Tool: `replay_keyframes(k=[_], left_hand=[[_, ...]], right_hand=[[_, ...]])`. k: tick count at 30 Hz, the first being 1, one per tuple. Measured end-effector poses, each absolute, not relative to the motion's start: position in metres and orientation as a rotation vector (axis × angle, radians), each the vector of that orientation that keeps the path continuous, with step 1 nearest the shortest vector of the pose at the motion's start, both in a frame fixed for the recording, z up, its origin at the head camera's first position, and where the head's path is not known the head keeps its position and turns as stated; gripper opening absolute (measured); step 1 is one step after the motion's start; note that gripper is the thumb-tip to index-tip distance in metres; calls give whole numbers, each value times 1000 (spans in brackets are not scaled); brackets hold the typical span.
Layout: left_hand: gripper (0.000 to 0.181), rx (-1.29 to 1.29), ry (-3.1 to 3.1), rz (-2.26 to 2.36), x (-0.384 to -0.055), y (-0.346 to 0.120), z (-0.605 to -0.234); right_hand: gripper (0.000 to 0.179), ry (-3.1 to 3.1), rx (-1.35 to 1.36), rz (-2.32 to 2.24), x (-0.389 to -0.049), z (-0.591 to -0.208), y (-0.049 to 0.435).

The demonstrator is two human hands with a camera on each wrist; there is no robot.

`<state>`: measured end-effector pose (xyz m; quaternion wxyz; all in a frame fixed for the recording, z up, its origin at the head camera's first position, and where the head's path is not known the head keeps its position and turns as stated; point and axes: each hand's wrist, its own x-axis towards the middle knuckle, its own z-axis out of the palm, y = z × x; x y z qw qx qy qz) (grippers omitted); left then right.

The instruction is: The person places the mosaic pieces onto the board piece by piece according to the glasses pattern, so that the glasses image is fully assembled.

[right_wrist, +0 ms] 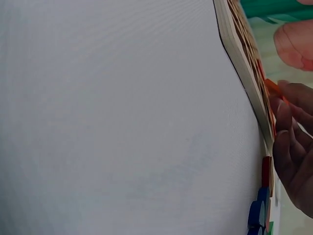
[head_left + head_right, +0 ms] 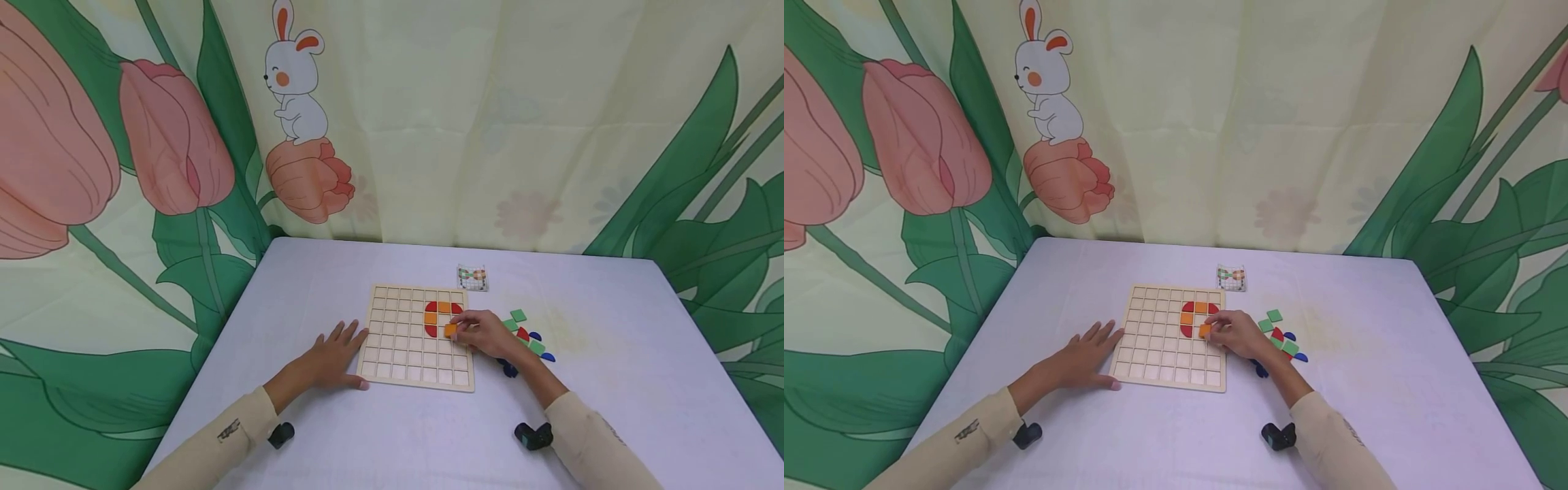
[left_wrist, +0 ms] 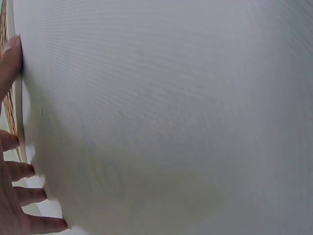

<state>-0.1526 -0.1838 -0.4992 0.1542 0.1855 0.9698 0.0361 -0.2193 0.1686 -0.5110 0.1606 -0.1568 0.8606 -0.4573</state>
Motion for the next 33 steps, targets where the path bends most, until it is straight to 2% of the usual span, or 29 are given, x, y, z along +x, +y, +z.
replay_keyframes(k=[17, 33], left_hand=[[108, 557, 2789, 101, -154, -187, -505], [108, 552, 2782, 95, -155, -186, -505]], right_hand=[[22, 2586, -536, -1121, -221, -505, 154], [23, 2667, -407, -961, -223, -502, 147]])
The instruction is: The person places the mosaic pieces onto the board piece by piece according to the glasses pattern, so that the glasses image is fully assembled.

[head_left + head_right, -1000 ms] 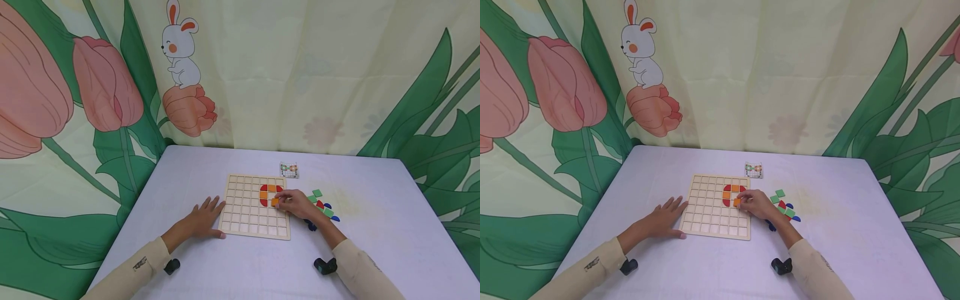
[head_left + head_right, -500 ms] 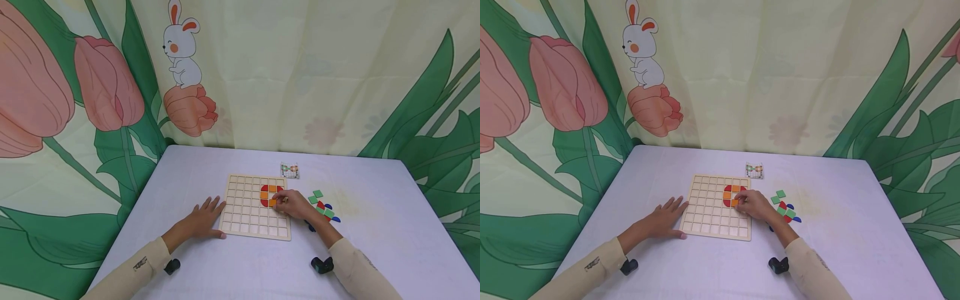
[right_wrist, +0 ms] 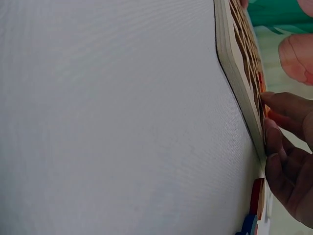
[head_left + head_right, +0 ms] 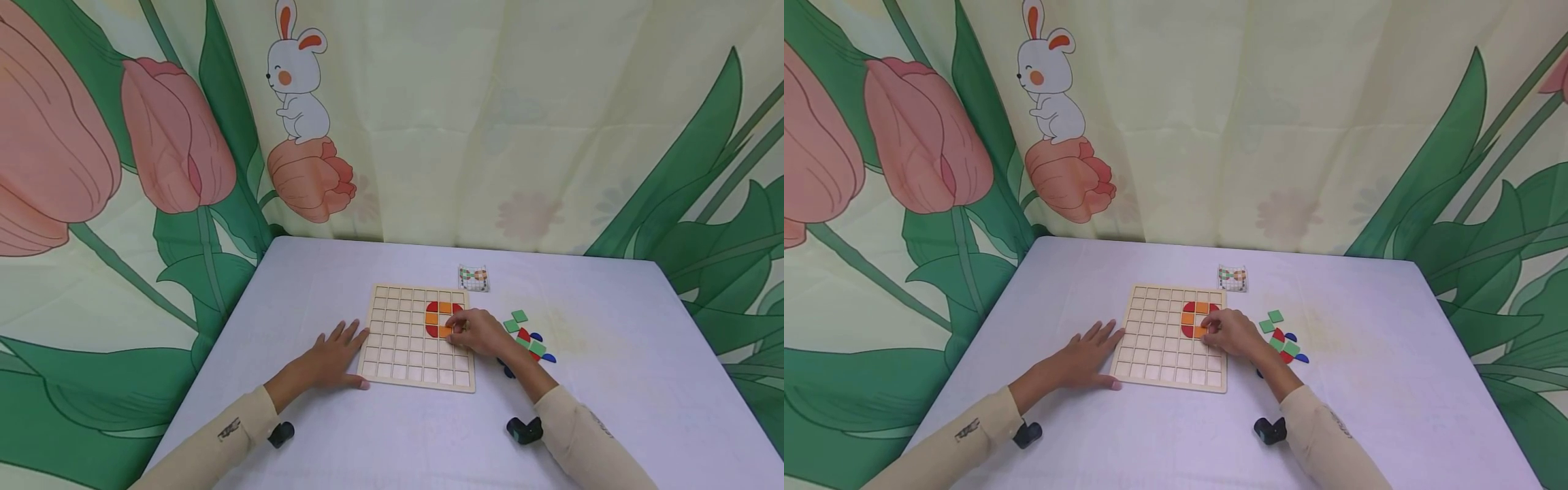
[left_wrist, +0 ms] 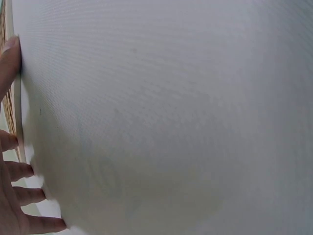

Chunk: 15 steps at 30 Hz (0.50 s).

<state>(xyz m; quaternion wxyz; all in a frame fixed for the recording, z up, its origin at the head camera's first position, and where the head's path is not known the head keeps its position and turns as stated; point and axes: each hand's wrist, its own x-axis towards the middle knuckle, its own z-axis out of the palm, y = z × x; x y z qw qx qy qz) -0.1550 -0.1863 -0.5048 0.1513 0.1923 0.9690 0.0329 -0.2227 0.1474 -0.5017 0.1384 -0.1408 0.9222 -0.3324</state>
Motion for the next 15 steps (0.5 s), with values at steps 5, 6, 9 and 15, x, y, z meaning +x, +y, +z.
replay_keyframes(k=[5, 6, 9, 15], left_hand=[[108, 556, 2785, 92, -155, -186, -504], [108, 557, 2785, 91, -156, -186, -504], [109, 554, 2780, 92, -156, -186, -504], [109, 551, 2777, 89, -155, -186, -504]], right_hand=[[24, 2663, -417, -955, -223, -501, 148], [24, 2662, -418, -956, -223, -500, 148], [25, 2661, -423, -954, -223, -501, 149], [25, 2650, -409, -957, -222, -501, 148]])
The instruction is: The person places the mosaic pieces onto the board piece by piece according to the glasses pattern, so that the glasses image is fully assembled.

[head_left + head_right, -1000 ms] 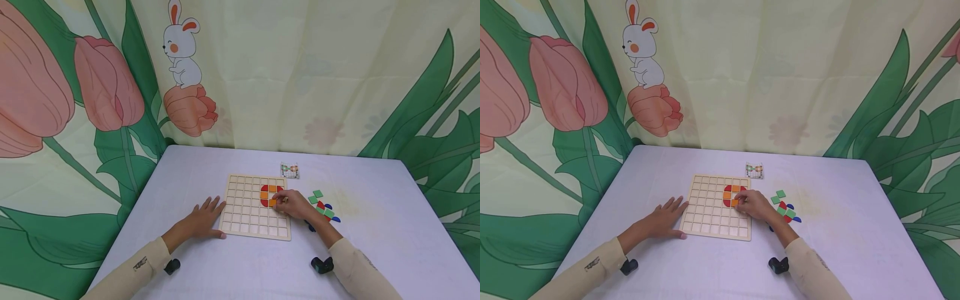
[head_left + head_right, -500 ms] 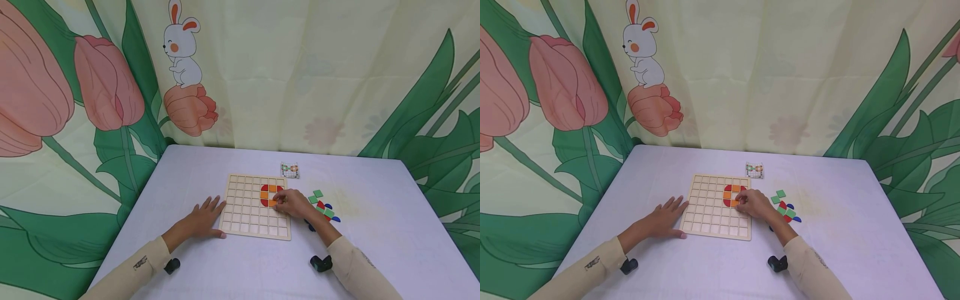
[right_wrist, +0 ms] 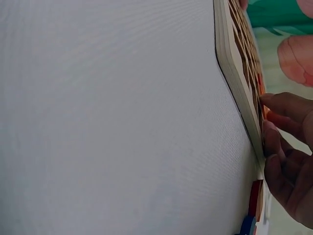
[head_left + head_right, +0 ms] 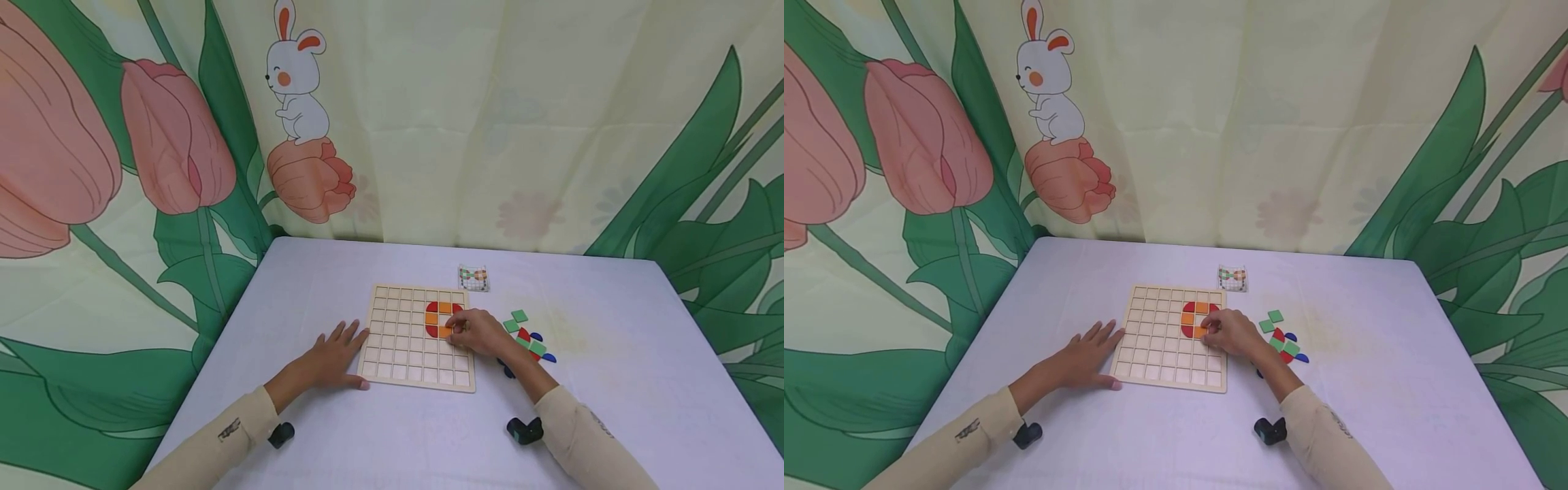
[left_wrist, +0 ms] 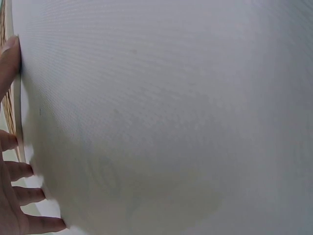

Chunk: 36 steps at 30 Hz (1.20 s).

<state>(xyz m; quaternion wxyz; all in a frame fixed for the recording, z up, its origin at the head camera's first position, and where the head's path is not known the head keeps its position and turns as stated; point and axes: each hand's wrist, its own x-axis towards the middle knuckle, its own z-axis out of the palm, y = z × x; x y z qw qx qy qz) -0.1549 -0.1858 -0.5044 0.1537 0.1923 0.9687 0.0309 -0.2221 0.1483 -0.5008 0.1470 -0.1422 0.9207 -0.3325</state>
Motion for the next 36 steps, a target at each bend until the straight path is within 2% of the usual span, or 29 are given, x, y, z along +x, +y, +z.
replay_keyframes(k=[12, 27, 36], left_hand=[[110, 550, 2786, 104, -154, -186, -506], [110, 558, 2782, 118, -155, -187, -507], [109, 570, 2782, 105, -156, -188, -507]], right_hand=[[31, 2576, -547, -1120, -222, -502, 169], [35, 2581, -247, -1245, -221, -497, 228], [33, 2744, -229, -1098, -216, -500, 266]])
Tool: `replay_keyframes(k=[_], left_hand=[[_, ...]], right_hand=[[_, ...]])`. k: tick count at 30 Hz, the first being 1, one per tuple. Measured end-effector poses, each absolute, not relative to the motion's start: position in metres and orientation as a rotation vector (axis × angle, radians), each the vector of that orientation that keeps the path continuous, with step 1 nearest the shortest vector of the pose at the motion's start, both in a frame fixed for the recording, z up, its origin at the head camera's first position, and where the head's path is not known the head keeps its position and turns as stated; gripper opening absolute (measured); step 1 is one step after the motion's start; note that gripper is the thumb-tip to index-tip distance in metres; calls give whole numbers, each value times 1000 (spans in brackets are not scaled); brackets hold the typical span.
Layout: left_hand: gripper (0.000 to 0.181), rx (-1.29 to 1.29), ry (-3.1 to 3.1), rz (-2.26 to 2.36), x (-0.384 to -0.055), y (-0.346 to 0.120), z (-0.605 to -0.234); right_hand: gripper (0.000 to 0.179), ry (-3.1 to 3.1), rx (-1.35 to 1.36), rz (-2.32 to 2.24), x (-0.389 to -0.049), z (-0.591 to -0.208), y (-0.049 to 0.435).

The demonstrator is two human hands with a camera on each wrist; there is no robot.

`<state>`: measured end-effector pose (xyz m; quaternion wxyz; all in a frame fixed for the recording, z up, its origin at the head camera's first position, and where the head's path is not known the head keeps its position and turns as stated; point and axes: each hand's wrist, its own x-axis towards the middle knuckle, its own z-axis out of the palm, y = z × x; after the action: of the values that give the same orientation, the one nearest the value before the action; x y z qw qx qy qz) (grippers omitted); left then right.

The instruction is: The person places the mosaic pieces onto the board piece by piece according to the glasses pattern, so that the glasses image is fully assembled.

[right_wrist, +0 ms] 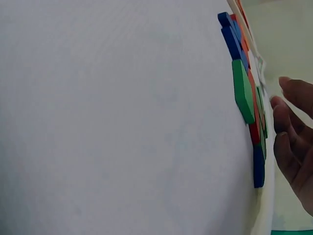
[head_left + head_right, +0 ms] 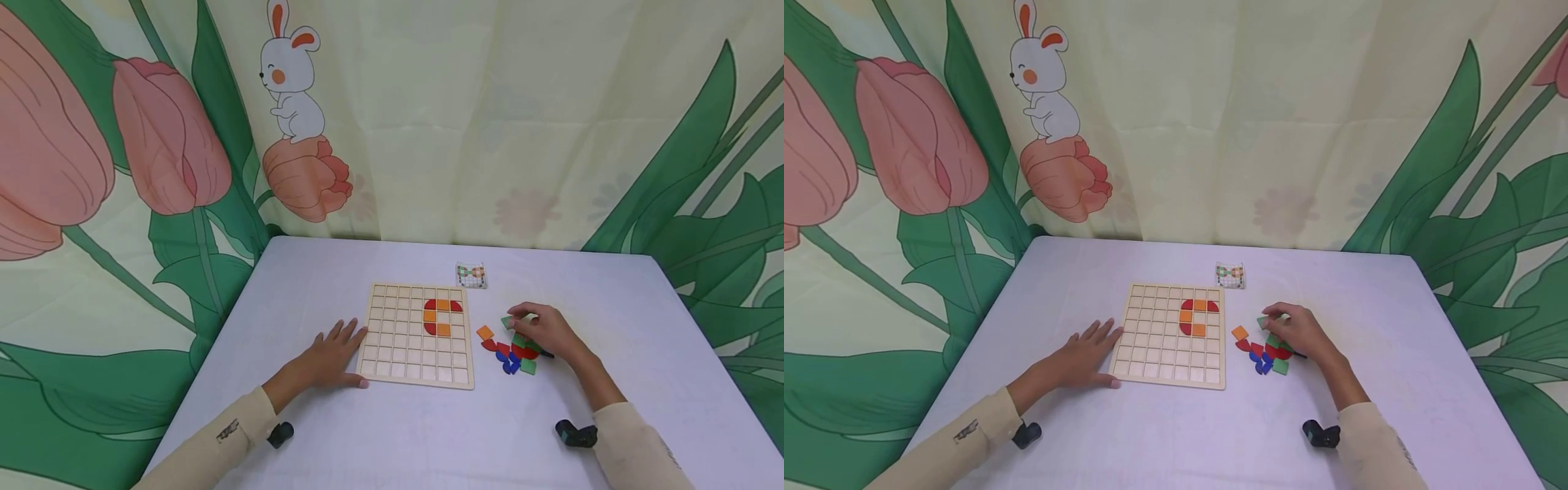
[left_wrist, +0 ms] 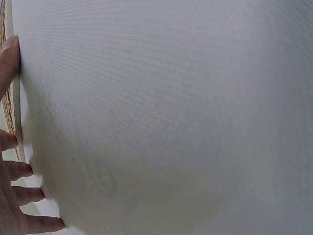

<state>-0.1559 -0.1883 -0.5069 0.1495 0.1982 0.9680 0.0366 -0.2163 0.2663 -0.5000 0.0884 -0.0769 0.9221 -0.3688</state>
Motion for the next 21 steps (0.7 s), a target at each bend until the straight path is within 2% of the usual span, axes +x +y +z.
replay_keyframes(k=[7, 21], left_hand=[[109, 569, 2783, 100, -156, -188, -506], [108, 567, 2780, 115, -154, -188, -504]], right_hand=[[31, 2795, -168, -1014, -213, -506, 282], [33, 2830, -161, -846, -213, -507, 282]])
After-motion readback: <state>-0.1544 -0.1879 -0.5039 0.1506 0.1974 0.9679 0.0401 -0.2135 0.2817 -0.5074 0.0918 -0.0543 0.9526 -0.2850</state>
